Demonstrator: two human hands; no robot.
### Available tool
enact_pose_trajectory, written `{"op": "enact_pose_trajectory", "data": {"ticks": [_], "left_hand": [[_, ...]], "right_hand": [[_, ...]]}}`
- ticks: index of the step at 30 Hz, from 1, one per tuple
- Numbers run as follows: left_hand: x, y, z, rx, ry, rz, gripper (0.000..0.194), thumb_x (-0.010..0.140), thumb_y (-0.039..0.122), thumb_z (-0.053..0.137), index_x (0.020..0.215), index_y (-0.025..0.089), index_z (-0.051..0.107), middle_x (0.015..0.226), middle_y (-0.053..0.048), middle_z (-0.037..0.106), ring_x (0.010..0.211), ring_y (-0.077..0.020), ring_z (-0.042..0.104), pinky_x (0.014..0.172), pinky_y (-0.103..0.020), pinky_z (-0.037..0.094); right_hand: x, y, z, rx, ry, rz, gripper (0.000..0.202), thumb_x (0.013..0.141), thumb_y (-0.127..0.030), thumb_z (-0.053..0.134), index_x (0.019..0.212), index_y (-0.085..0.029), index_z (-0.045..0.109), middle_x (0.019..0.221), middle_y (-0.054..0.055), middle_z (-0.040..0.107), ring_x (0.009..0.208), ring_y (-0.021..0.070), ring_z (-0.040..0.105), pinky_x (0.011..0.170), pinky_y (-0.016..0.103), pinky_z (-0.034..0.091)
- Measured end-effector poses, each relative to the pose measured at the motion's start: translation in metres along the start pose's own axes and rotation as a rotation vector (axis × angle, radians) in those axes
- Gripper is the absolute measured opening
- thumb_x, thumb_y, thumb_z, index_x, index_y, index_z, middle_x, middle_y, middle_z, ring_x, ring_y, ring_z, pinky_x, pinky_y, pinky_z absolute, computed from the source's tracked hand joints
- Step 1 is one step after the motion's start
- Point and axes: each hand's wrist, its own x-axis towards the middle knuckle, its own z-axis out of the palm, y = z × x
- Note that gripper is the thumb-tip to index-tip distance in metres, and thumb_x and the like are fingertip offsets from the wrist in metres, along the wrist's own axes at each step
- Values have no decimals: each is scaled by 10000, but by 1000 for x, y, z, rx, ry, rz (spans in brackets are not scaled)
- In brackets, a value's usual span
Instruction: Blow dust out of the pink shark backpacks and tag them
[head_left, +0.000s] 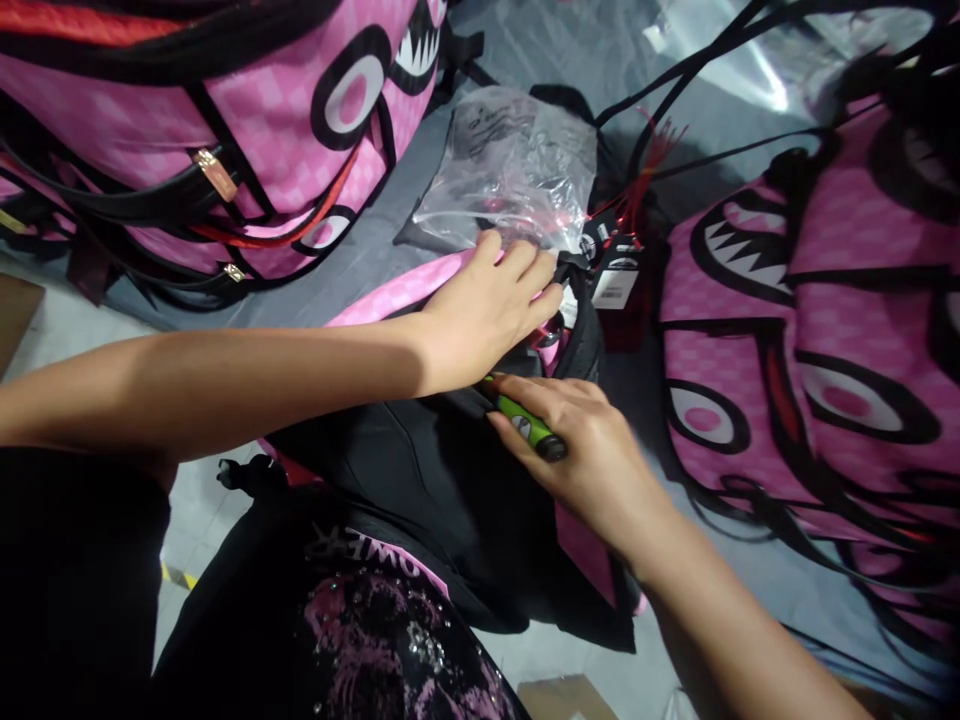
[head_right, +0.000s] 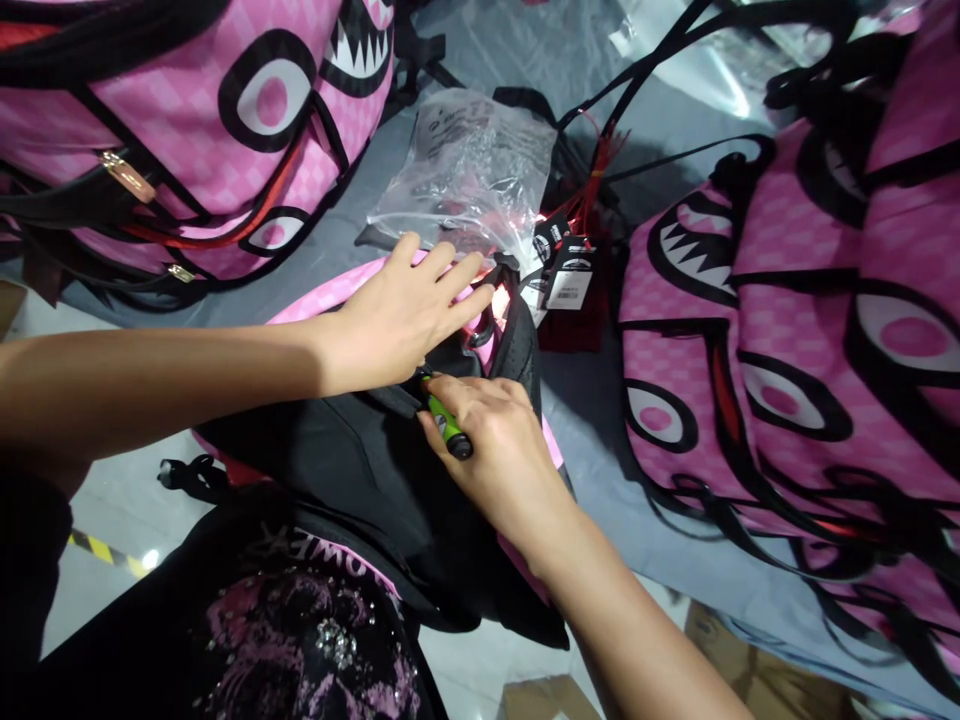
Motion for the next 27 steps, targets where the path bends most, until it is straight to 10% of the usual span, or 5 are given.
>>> {"op": "enact_pose_trajectory", "data": {"ticks": [27], "left_hand": [[-1, 2, -2, 19, -47, -8, 769, 848, 381, 587, 1538, 261, 271, 1580, -111, 307, 1371, -404, 327, 1114, -608, 253]], "right_hand": [[-7, -28, 34, 137, 417, 356, 182, 907, -327, 600, 908, -195, 726, 903, 69, 760, 843, 236, 714, 848, 383, 508]]}}
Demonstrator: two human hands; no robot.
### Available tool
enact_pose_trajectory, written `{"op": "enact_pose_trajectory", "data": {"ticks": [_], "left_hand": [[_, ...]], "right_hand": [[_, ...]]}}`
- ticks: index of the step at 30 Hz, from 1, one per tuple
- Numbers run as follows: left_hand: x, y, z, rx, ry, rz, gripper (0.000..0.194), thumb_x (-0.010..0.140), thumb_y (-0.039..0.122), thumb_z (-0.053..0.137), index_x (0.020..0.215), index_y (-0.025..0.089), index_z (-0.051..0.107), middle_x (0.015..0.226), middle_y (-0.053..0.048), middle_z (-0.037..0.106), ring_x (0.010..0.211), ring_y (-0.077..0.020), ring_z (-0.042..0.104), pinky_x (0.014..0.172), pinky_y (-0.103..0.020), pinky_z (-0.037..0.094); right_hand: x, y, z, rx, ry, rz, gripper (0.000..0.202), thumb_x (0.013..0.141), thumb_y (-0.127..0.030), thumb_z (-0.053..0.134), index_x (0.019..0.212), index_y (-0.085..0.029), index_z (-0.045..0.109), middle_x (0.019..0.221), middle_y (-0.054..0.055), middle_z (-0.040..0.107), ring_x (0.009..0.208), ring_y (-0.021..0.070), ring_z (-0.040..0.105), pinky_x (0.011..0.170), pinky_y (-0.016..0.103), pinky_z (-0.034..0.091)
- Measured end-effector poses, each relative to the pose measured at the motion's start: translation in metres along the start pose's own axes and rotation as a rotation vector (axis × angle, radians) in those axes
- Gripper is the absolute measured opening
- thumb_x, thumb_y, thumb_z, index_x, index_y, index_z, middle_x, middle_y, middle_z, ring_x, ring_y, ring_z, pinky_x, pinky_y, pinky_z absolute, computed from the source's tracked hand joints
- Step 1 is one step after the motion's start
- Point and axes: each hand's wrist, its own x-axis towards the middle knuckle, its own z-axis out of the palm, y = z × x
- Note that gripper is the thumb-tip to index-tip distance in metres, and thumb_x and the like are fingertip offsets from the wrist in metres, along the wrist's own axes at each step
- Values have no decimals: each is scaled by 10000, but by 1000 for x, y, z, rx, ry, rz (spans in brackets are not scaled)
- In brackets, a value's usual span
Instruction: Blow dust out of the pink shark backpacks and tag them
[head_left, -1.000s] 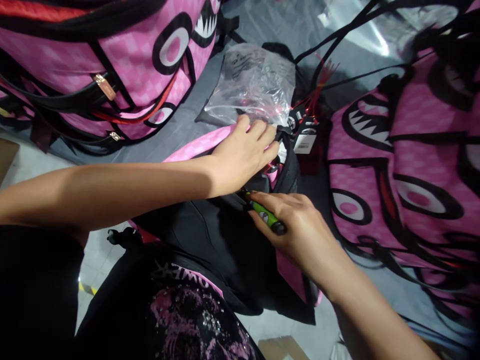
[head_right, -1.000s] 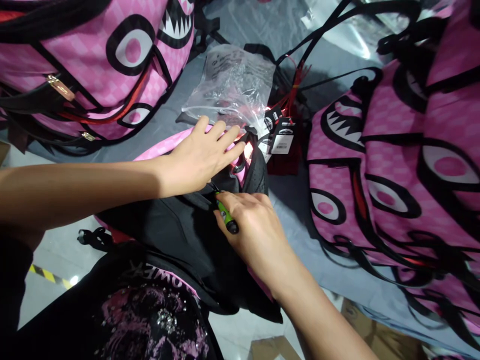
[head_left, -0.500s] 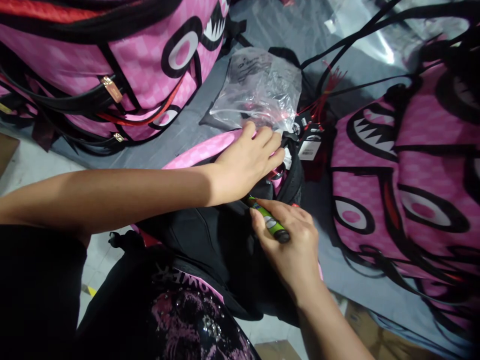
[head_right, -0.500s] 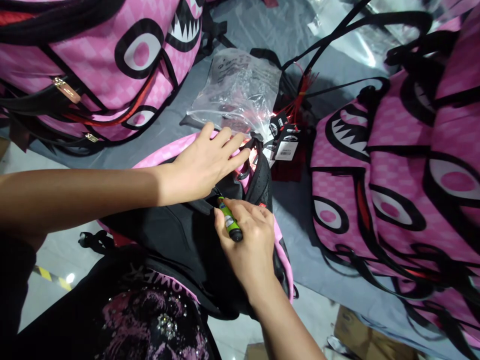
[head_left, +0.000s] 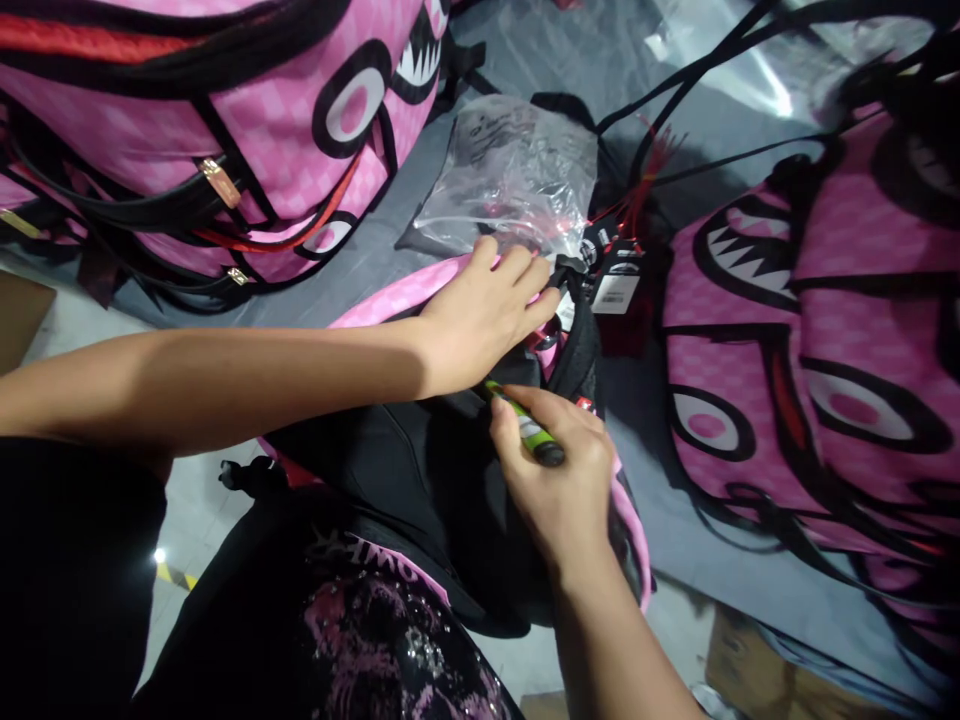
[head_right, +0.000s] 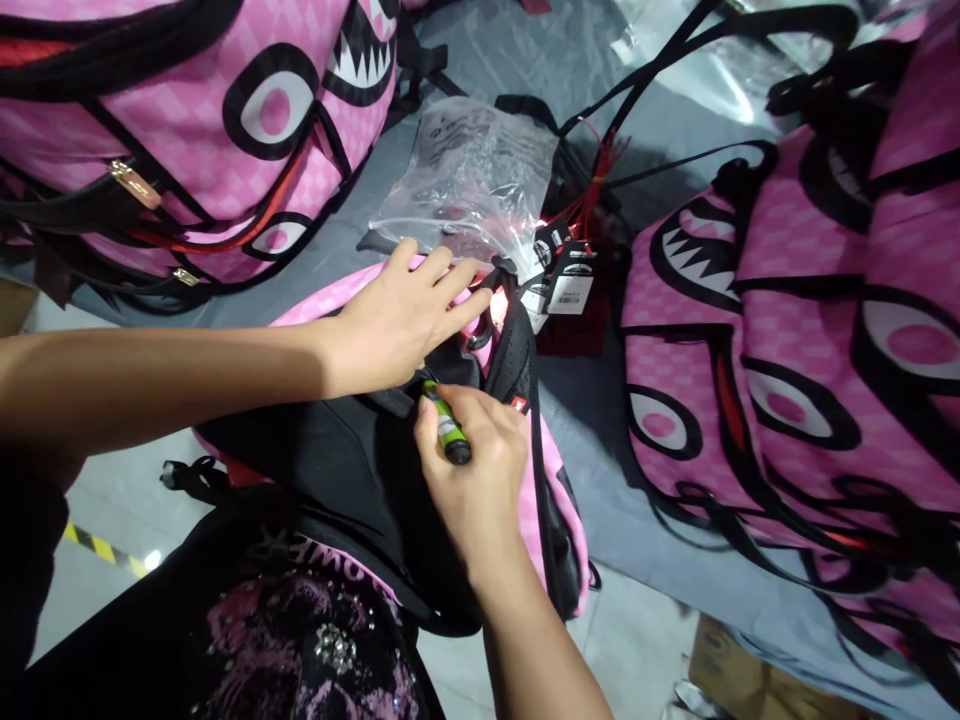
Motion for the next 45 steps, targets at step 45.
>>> {"op": "enact_pose_trajectory", "data": {"ticks": [45], "left_hand": [[-28, -35, -29, -104, -322, -215, 943, 826, 130, 546, 1590, 196, -2, 1393, -273, 402, 940, -259, 664, 813, -358, 495]], "right_hand": [[14, -30, 40, 332, 70, 48, 223, 885, -338, 622, 955, -169, 749, 914, 77, 759, 837, 236, 712, 839, 389, 522]]}}
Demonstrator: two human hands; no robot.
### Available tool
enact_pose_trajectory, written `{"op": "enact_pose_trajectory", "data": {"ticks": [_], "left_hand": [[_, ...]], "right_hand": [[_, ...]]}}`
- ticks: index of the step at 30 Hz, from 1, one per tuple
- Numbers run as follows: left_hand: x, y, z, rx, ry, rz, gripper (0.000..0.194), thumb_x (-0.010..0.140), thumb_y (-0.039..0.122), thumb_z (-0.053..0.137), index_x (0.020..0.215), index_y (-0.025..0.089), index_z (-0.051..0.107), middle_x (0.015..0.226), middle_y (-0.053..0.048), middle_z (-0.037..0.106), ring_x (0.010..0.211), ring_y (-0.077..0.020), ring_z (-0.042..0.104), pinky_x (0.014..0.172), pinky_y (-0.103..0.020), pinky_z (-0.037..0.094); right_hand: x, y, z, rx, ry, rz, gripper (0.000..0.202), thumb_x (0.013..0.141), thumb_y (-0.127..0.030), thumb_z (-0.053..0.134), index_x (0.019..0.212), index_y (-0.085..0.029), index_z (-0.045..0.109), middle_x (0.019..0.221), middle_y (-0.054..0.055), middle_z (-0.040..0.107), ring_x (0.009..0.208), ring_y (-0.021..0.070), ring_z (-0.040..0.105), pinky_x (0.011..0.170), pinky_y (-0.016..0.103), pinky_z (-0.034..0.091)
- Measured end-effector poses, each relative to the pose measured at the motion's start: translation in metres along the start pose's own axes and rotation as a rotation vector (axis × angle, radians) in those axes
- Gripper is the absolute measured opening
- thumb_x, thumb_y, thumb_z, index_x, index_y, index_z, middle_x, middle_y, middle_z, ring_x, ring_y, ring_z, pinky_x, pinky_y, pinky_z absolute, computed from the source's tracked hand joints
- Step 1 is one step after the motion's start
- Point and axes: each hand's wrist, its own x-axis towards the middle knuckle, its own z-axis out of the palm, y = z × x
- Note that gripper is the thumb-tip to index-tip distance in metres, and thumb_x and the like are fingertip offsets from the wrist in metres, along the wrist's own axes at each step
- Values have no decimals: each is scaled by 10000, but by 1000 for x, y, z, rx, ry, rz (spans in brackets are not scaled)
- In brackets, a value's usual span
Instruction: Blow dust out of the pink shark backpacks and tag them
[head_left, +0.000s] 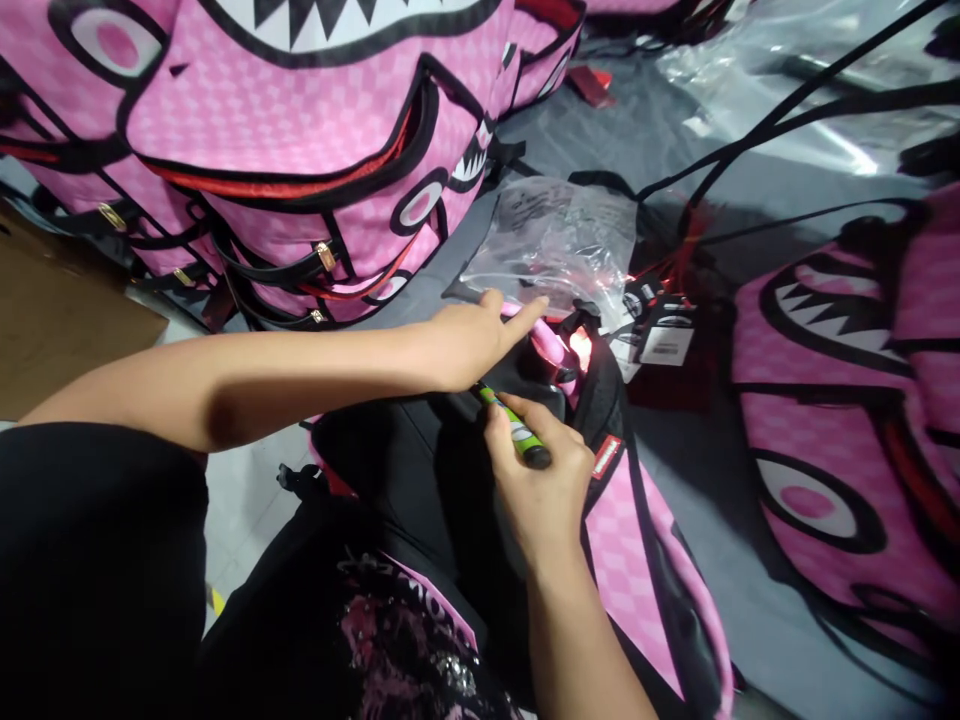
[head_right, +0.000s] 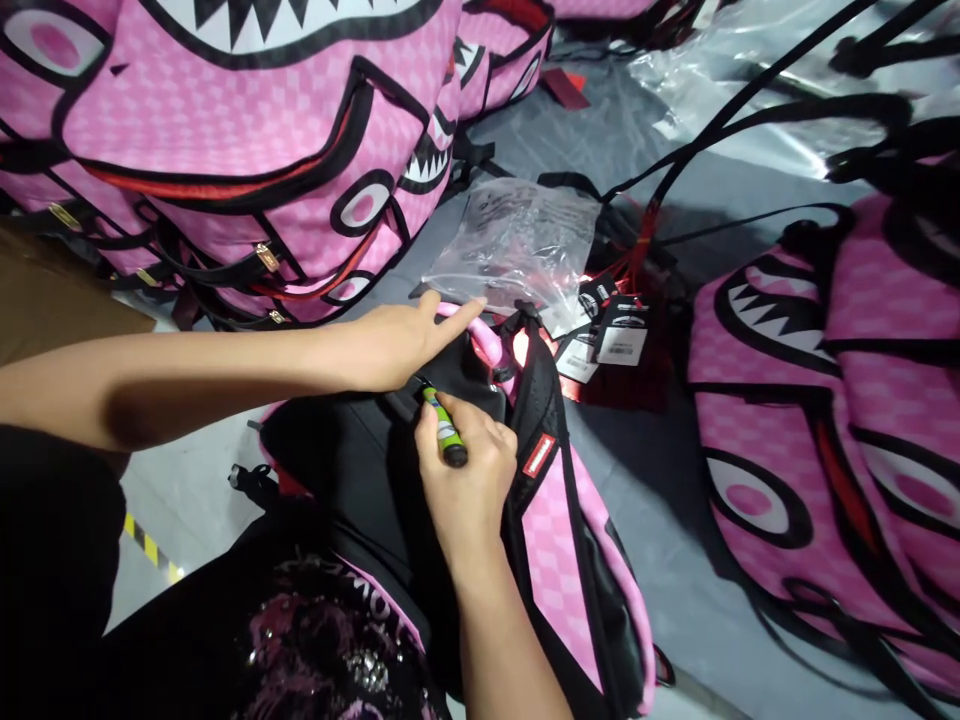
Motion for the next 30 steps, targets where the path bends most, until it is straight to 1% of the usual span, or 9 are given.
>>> {"op": "enact_pose_trajectory", "data": {"ticks": [3, 7, 10, 14, 17, 21, 24, 27, 30], "left_hand": [[3, -1, 0, -25, -26, 10, 946, 819, 112, 524, 1588, 189, -22, 1413, -278, 369, 939, -241, 648, 814, -357, 486], [8, -3, 1, -44, -36, 13, 965, 804, 94, 525, 1588, 200, -27, 1425, -267, 357, 945, -230, 632, 816, -350, 481], [11, -4, 3, -57, -42, 3, 968, 810, 103, 535, 1588, 201, -31, 1408, -255, 373, 944, -226, 630, 820, -348, 482], [13, -3, 4, -66, -52, -17, 980, 806, 89, 533, 1587, 225, -44, 1399, -235, 380, 944, -217, 627, 822, -340, 484], [14, -2, 2, -72, -68, -34, 993, 799, 89, 540, 1586, 237, -45, 1408, -229, 372, 950, -213, 620, 825, -336, 481], [15, -2, 3, -62, -80, -51, 988, 800, 98, 538, 1587, 251, -39, 1422, -225, 362, 938, -205, 614, 816, -330, 479], [15, -3, 5, -62, -57, -45, 988, 802, 112, 546, 1587, 251, -39, 1425, -225, 360, 913, -190, 614, 804, -320, 480], [14, -3, 4, -55, -53, -38, 966, 811, 100, 529, 1588, 241, -27, 1415, -227, 372, 913, -188, 620, 799, -315, 484], [13, -2, 2, -48, -64, -41, 955, 818, 88, 516, 1588, 238, -29, 1403, -225, 384, 930, -195, 628, 802, -314, 489]], "right_hand": [[-1, 4, 2, 32, -16, 10, 222, 886, -339, 626, 970, -173, 747, 913, 65, 759, 832, 225, 708, 851, 386, 515], [1, 8, 3, 22, 8, 24, 205, 871, -333, 643, 967, -185, 748, 949, 62, 758, 868, 228, 702, 875, 399, 505], [3, 11, 4, 83, -49, 40, 202, 881, -337, 642, 980, -195, 745, 934, 48, 758, 866, 219, 701, 886, 399, 505], [4, 11, 4, 34, 13, 15, 208, 877, -327, 652, 1006, -193, 745, 970, 57, 756, 905, 226, 697, 896, 409, 490], [5, 11, 2, 49, -40, -2, 200, 877, -325, 652, 998, -198, 748, 957, 52, 758, 882, 221, 701, 870, 398, 497], [6, 12, 1, 31, -18, -3, 196, 872, -319, 652, 987, -192, 748, 971, 56, 757, 903, 225, 699, 869, 397, 498], [6, 12, 1, 53, -48, 3, 195, 876, -316, 652, 1001, -201, 746, 970, 46, 757, 911, 219, 697, 889, 401, 498], [6, 12, 2, 53, -24, 20, 201, 875, -318, 649, 1006, -200, 745, 985, 50, 755, 924, 220, 695, 905, 408, 501], [6, 13, 1, 59, -66, 34, 203, 872, -333, 652, 993, -204, 750, 972, 51, 756, 907, 221, 698, 902, 410, 513]]}}
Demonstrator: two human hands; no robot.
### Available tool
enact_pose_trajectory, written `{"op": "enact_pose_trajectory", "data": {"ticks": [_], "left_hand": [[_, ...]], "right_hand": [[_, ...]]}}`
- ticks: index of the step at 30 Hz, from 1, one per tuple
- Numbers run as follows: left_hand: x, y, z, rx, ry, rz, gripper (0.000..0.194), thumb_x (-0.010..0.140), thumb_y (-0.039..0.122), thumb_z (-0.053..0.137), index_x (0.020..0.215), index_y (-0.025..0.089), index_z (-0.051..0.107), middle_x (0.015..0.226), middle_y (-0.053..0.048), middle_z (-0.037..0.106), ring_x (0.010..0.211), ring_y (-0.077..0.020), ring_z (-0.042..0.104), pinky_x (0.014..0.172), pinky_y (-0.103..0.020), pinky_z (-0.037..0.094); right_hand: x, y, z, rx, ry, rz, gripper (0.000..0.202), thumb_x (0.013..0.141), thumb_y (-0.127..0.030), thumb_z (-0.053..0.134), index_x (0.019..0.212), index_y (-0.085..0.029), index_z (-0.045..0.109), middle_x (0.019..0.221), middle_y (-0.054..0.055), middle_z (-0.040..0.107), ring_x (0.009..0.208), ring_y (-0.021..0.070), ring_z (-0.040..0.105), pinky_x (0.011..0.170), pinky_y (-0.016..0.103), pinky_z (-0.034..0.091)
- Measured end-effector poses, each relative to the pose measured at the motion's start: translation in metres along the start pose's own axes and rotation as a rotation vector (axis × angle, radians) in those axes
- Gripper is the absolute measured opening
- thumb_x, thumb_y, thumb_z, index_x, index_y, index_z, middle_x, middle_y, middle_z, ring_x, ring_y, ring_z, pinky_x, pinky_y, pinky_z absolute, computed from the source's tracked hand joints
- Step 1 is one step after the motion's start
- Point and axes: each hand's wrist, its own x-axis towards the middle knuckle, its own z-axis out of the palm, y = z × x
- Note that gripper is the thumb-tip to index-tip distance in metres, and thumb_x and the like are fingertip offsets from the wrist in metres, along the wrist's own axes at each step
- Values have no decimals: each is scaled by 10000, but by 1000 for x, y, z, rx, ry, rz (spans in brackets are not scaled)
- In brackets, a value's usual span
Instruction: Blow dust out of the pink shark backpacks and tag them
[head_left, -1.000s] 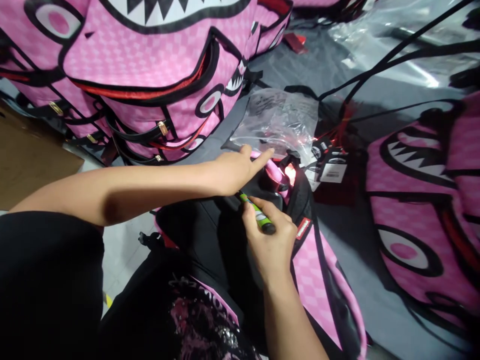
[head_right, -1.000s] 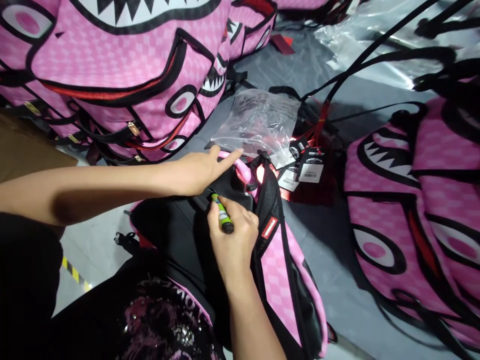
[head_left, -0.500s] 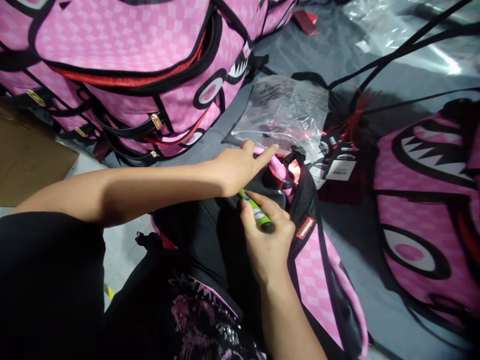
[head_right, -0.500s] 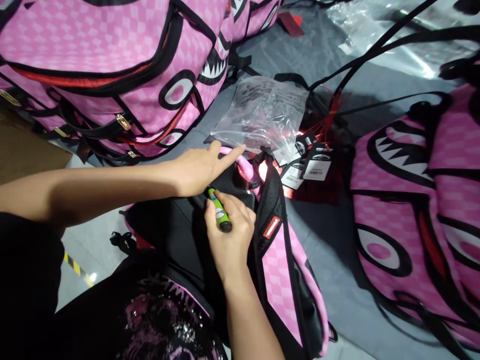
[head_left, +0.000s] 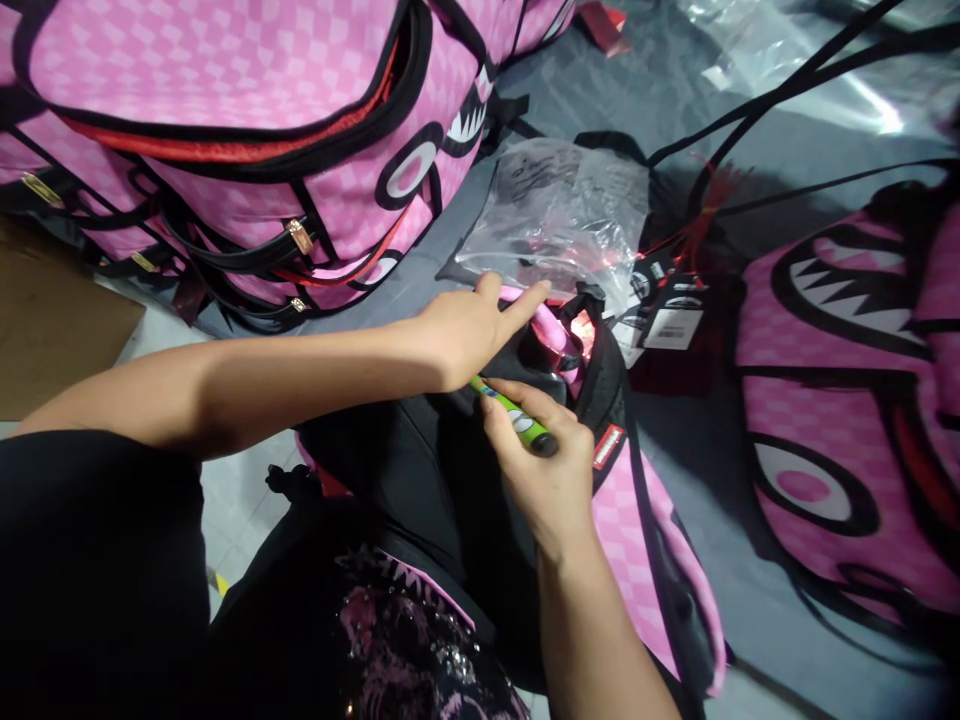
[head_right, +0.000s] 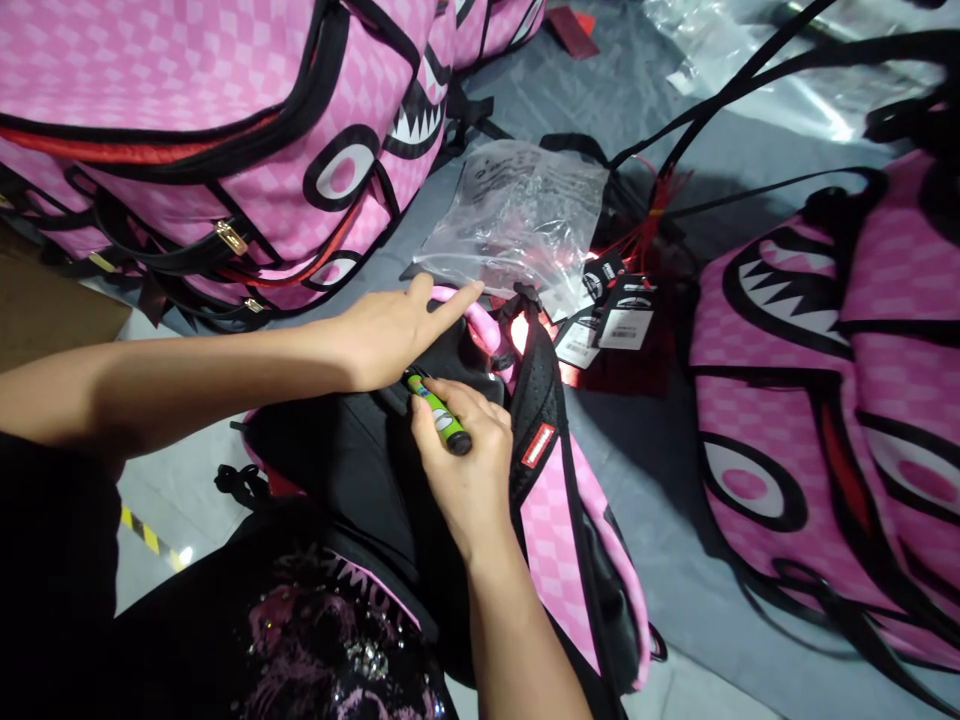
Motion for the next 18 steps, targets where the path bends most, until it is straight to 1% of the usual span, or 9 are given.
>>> {"op": "enact_pose_trajectory", "data": {"ticks": [3, 6, 8, 12, 15, 17, 18], "left_hand": [[0, 0, 0, 3, 4, -10, 940, 826, 86, 506, 1588, 242, -21, 1396, -217, 390, 936, -194, 633, 806, -313, 491], [0, -1, 1, -3, 8, -5, 944, 828, 103, 522, 1588, 245, -20, 1397, -215, 388, 934, -193, 633, 814, -314, 492], [0, -2, 2, -9, 14, -1, 950, 829, 108, 532, 1587, 253, -24, 1397, -210, 388, 945, -195, 634, 826, -316, 494], [-2, -2, 1, 12, 15, -2, 945, 844, 88, 517, 1584, 260, -43, 1394, -213, 394, 998, -226, 643, 848, -333, 505], [-4, -1, 0, 41, 19, -4, 896, 866, 70, 473, 1587, 252, -27, 1380, -225, 416, 1013, -250, 656, 839, -345, 522], [-9, 1, 0, 58, 40, -24, 882, 866, 61, 469, 1589, 256, 3, 1377, -230, 428, 1003, -253, 665, 820, -343, 535], [-15, 1, 1, 67, 54, -45, 875, 865, 59, 467, 1589, 265, 22, 1377, -229, 436, 987, -246, 671, 801, -337, 543]], "right_hand": [[0, 1, -1, 0, 22, 6, 217, 872, -344, 650, 998, -198, 750, 985, 61, 755, 934, 231, 695, 914, 420, 510], [1, 0, -2, 33, -20, 0, 225, 870, -347, 654, 1013, -202, 750, 989, 60, 756, 937, 228, 696, 919, 417, 511], [2, -1, -3, 32, -10, -2, 221, 870, -339, 657, 1016, -203, 749, 996, 60, 755, 951, 229, 693, 922, 412, 508], [5, 0, 1, 3, -20, -25, 229, 872, -345, 649, 1025, -205, 748, 1005, 64, 756, 957, 234, 692, 917, 416, 500], [5, -4, 2, -30, -17, -32, 211, 871, -334, 631, 983, -199, 749, 1007, 72, 757, 960, 242, 697, 924, 427, 497], [4, -15, -8, 16, -79, -43, 173, 872, -303, 614, 928, -206, 746, 969, 60, 761, 937, 233, 706, 907, 413, 519], [2, -22, -19, 56, -122, -60, 159, 877, -289, 605, 913, -216, 741, 962, 52, 761, 938, 231, 707, 899, 410, 532]]}}
